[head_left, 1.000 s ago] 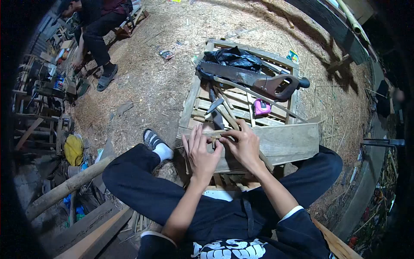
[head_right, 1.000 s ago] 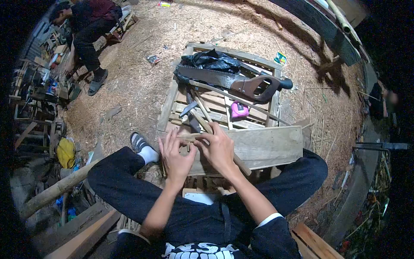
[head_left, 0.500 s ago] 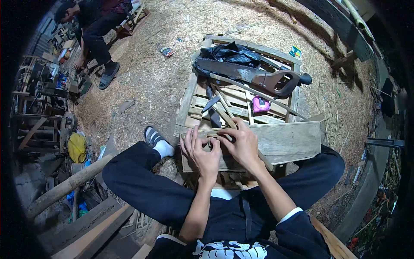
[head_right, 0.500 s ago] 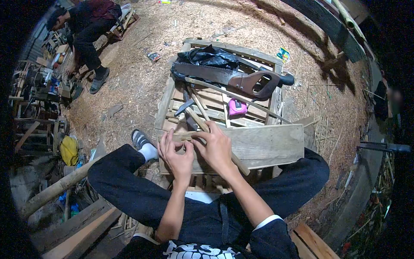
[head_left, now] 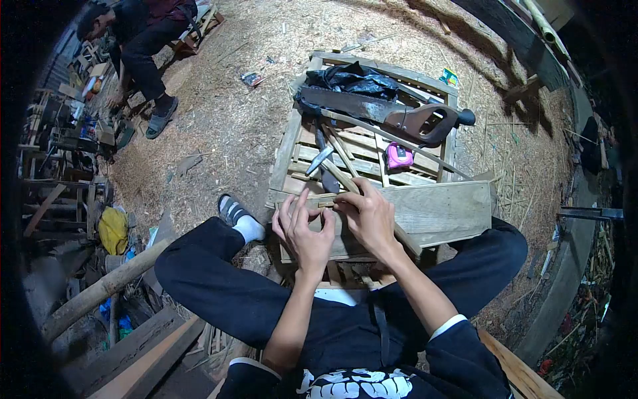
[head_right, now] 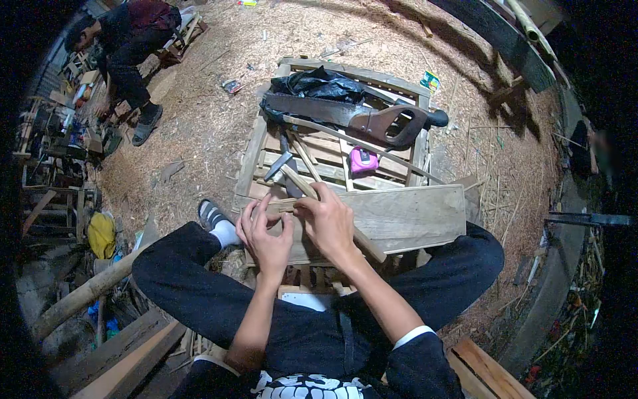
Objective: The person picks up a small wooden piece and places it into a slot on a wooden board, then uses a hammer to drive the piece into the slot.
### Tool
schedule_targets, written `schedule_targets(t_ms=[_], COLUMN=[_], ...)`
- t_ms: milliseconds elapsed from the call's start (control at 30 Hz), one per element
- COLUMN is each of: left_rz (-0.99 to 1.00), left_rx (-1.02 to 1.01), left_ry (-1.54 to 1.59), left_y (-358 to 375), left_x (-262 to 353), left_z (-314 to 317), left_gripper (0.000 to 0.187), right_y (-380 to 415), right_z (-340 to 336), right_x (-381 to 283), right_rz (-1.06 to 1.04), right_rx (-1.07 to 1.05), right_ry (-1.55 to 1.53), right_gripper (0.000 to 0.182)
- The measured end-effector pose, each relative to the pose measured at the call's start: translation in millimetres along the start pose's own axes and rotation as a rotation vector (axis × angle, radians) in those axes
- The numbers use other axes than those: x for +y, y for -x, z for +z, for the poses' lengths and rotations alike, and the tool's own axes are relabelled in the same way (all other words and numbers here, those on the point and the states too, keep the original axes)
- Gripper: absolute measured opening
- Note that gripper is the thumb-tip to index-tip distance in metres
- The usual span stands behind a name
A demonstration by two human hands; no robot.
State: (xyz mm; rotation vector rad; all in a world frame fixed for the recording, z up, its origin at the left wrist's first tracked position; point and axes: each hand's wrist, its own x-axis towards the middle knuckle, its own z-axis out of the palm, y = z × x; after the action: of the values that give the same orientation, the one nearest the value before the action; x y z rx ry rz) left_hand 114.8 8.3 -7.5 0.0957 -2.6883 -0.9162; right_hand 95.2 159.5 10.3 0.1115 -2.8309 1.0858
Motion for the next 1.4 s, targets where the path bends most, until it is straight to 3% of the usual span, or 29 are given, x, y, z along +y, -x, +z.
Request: schedule_targets(t_ms=[100, 167, 367, 467, 767, 1067, 1133, 1400], left_rz=[0.021, 0.158, 0.291, 0.347, 0.356, 0.393, 0.403, 0.346], left_rx=[-0.001, -0.081, -0.281, -0.259, -0.232, -0.198, -0.180, -0.195], left_ry=[0.043, 0.030, 0.165, 0.173, 0.232, 0.239, 0.242, 0.267], left_y=[-6, -13, -36, -40, -41, -41, -40, -40], left_x=[-1, -5, -20, -25, -28, -32, -34, -35], left_z=[-5, -9, -9, -8, -7, -5, -3, -4], left_gripper=[0.021, 0.024, 0.024, 0.022, 0.018, 0.018, 0.020, 0.032], right_y=[-2, -3, -8, -9, -7, 11, 9, -3], right_z=[-1, -3, -9, -9, -31, -32, -27, -17], right_x=[2, 2, -3, -2, 12, 5, 3, 0], right_rz=[0.030, 0.058, 0.082, 0.080, 0.123, 0.100, -0.003, 0.002], right_rx=[-0.028, -0.052, -0.045, -0.049, -0.041, 0.083, 0.095, 0.008], right_ry=[-0.008, -0.018, -0.043, -0.051, -0.194, 0.001, 0.095, 0.096], right_gripper=[0.017, 0.017, 0.022, 0.023, 0.021, 0.025, 0.028, 0.028])
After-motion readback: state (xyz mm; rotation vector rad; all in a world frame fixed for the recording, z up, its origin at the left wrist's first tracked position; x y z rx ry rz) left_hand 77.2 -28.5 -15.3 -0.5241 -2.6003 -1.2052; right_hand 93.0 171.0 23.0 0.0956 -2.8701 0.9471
